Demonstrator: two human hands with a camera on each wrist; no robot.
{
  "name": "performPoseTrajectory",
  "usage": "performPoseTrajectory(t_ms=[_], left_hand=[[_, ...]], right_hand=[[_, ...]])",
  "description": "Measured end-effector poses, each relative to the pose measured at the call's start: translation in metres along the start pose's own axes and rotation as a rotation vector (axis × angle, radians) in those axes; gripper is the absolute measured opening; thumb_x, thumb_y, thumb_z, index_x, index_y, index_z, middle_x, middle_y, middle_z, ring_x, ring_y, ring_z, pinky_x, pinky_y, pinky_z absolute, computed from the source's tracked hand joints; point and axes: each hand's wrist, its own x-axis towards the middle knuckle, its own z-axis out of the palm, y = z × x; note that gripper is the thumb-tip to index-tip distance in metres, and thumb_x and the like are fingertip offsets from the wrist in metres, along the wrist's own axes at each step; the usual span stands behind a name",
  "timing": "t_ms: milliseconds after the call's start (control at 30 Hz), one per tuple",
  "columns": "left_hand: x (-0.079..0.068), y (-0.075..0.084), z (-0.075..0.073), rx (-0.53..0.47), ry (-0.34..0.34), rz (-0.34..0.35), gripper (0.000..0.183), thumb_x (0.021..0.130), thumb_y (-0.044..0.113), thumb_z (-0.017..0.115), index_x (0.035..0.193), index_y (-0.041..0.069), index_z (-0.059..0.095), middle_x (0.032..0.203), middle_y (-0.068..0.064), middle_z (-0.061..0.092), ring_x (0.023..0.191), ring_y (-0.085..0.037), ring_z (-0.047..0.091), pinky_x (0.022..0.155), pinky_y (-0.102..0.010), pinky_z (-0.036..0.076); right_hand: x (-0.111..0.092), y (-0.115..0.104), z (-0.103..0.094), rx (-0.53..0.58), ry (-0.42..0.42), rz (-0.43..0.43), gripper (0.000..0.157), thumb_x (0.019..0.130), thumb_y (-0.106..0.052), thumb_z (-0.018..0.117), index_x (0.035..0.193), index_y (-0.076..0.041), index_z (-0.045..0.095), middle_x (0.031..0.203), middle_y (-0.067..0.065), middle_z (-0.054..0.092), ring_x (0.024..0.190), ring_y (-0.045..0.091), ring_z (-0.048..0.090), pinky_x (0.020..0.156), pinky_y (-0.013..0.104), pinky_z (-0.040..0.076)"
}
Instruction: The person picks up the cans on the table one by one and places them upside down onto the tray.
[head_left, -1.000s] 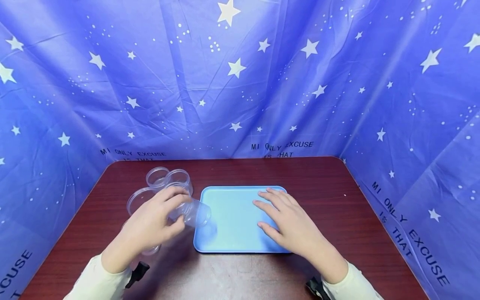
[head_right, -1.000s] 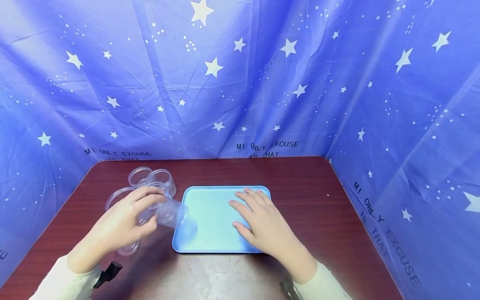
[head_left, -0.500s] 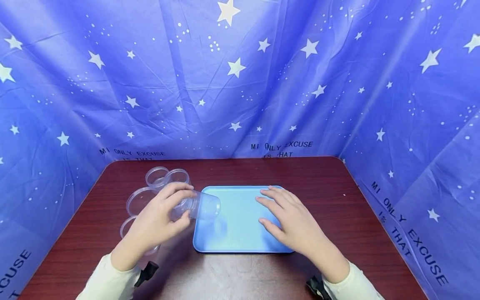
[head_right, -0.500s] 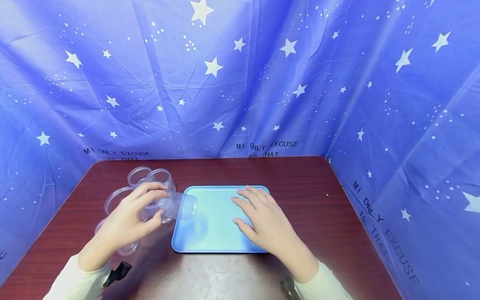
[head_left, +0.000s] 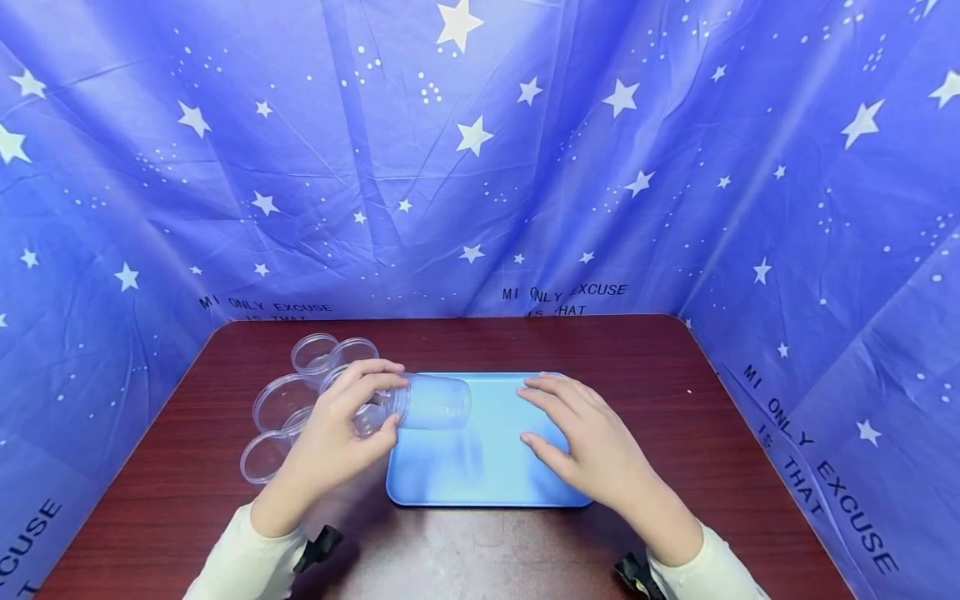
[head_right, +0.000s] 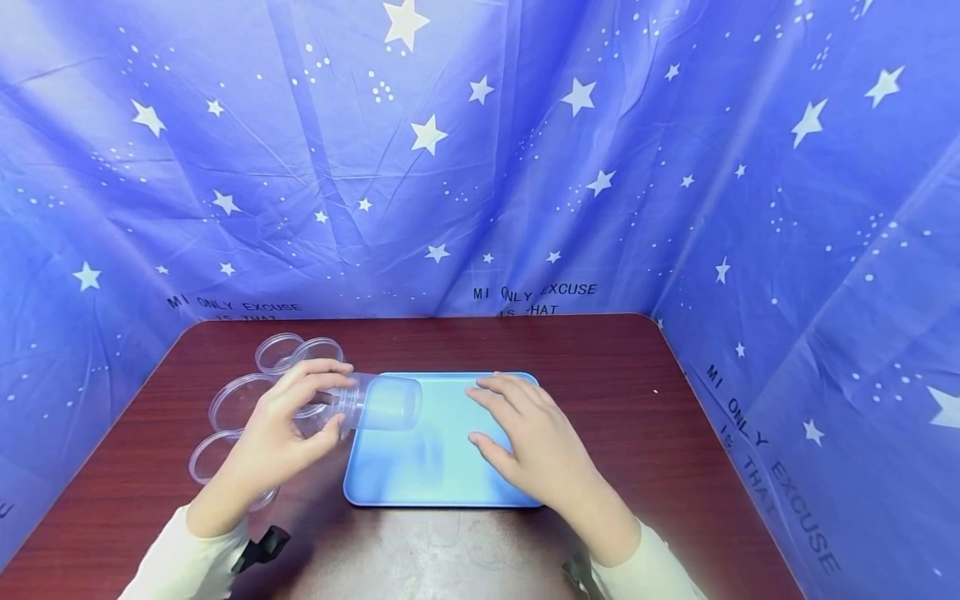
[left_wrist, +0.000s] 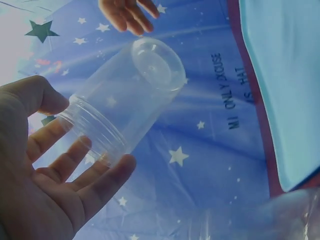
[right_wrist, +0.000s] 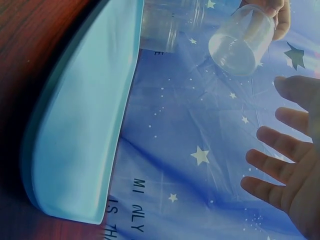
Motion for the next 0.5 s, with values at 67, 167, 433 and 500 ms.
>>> performPoseTrajectory(t_ms=[67, 167, 433, 500], left_hand=[[0.000, 0.001, 0.003, -0.052, -0.002, -0.026, 0.043, 0.077, -0.003, 0.073, 0.118, 0.010, 0.071, 0.129, -0.005, 0.064, 0.104, -0.015, 0.064, 0.081, -0.028, 0.059], [0.001, 0.002, 0.007, -0.122, -0.011, -0.069, 0.043, 0.078, -0.006, 0.073, 0.118, 0.008, 0.071, 0.130, -0.006, 0.063, 0.105, -0.017, 0.065, 0.084, -0.031, 0.061], [0.000, -0.002, 0.015, -0.273, 0.005, -0.050, 0.047, 0.077, -0.013, 0.074, 0.120, 0.005, 0.069, 0.129, -0.017, 0.061, 0.110, -0.021, 0.064, 0.086, -0.029, 0.060], [-0.001, -0.002, 0.017, -0.307, 0.012, -0.033, 0.048, 0.077, -0.014, 0.074, 0.121, 0.004, 0.068, 0.128, -0.020, 0.061, 0.112, -0.021, 0.063, 0.086, -0.028, 0.060]], right_hand=[[0.001, 0.000, -0.001, 0.019, 0.007, 0.004, 0.056, 0.091, -0.034, 0.076, 0.140, -0.014, 0.061, 0.143, 0.003, 0.060, 0.136, 0.028, 0.053, 0.114, 0.047, 0.041], [0.001, 0.001, -0.002, 0.054, 0.010, 0.019, 0.056, 0.091, -0.034, 0.077, 0.141, -0.015, 0.060, 0.143, 0.002, 0.059, 0.136, 0.023, 0.053, 0.113, 0.043, 0.041], [0.001, 0.002, -0.003, 0.133, 0.020, 0.058, 0.059, 0.089, -0.032, 0.079, 0.143, -0.017, 0.059, 0.145, -0.003, 0.057, 0.136, 0.018, 0.052, 0.115, 0.030, 0.038], [0.000, 0.002, -0.003, 0.152, 0.027, 0.056, 0.060, 0.088, -0.031, 0.080, 0.143, -0.017, 0.059, 0.145, -0.003, 0.057, 0.136, 0.018, 0.053, 0.115, 0.027, 0.038]])
